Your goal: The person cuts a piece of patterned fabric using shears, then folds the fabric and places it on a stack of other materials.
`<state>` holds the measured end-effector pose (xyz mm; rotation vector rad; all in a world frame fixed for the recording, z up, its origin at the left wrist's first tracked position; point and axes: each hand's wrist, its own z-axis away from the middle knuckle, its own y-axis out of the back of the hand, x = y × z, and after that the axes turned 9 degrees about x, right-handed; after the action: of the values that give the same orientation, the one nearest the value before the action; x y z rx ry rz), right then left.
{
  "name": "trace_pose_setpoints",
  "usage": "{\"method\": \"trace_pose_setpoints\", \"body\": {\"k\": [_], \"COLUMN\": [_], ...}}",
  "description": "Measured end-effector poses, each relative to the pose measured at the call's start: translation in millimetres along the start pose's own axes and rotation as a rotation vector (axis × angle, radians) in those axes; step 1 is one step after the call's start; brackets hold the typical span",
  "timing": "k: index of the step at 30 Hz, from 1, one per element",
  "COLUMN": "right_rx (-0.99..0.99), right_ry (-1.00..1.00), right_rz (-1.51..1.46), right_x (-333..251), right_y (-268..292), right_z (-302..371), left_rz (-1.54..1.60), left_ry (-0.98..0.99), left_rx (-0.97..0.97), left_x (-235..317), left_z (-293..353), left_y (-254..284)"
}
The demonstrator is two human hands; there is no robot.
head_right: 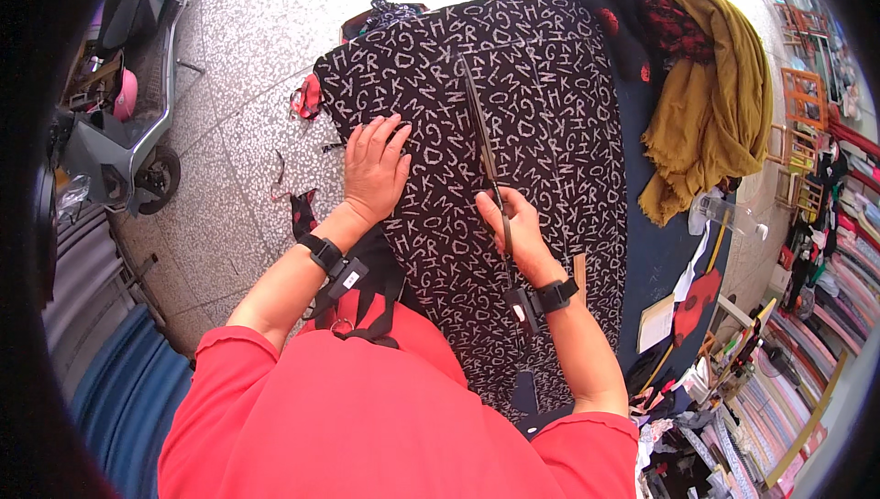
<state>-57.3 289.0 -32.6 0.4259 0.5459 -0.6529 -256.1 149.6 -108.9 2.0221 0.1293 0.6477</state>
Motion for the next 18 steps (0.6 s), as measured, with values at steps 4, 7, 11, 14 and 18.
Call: {"method": "trace_pose_setpoints", "body": {"k": [4, 7, 11, 14, 18], "right_rx": [0.028, 0.032, 0.077, 0.042, 0.079], "right_ry": [0.032, 0.037, 0.07, 0.096, 0.128], "right_rz": [0.001, -0.013, 0.016, 0.035, 0.006], "right_x": [-0.8, -2.1, 6.4, 7.0, 14.2], "right_y": [-3.0, -4.8, -2.7, -0.9, 1.0], "right_z": [0.2, -2.8, -10.6, -8.1, -3.3], "left_rz": [0.012, 0.011, 0.034, 0.03, 0.024], "left_ry": [0.008, 0.005, 0.005, 0.009, -0.023], "left_rx": [0.007, 0.024, 0.012, 0.019, 0.053], "left_x": [0.7, -0.9, 1.1, 2.2, 2.1], "left_z": [1.3, 0.3, 4.0, 9.9, 10.2], "left_y": [-1.0, 0.2, 0.4, 1.2, 2.1]}}
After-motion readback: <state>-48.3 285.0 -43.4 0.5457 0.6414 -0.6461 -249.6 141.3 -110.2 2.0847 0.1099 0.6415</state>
